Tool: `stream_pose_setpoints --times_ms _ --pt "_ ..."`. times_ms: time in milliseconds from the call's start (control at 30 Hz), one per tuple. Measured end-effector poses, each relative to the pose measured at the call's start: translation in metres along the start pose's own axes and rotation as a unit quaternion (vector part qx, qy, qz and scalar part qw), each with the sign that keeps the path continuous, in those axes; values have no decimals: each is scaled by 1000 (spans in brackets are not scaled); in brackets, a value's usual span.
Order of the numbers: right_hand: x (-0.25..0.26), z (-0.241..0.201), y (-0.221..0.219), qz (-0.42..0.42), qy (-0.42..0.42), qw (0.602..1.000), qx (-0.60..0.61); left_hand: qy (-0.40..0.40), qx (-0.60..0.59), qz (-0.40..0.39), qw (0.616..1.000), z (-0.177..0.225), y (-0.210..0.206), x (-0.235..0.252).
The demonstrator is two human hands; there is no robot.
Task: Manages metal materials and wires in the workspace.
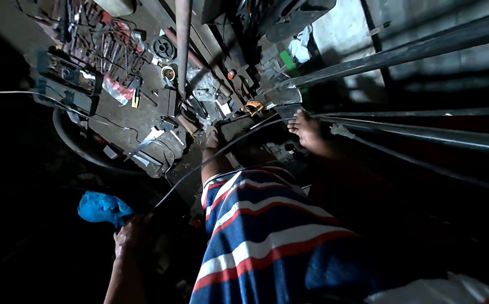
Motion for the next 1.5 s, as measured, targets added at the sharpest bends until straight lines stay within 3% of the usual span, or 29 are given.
stream_pose_setpoints --times_ms 233,400,600,700,867,1033,1167,1333,1500 --pt "6 18 5 39 26 998 37 16 11 -3 1000 -8 13 -7" --pt "11 25 -10 39 106 990 -83 54 4 -12 998 10 8 24" --pt "19 50 -52 -23 235 970 -65 0 -97 -23 995 35 -71 119" --pt "9 83 -83 -77 256 954 -135 -41 -95 -1 995 47 -113 186" --pt "-7 177 -128 -88 165 947 -260 -60 -206 75 974 44 -129 254" --pt "-54 268 -116 2 150 941 -302 -102 -274 97 952 -2 -146 280" --pt "-94 296 -69 86 141 934 -316 -155 -293 94 939 -33 -158 310" --pt "-120 322 -10 167 37 936 -307 -165 -308 104 931 -50 -150 331" --pt "-143 343 4 146 -11 939 -310 -200 -329 106 917 -41 -148 344"
Point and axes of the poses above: each hand's wrist, its own x-axis towards the middle knuckle, its own y-axis out of the back of the hand, z = x × y, the point moved 5 cm from there along x, towards the middle knuckle, and after that the axes turned 13 degrees about x, right-handed, at the moved point
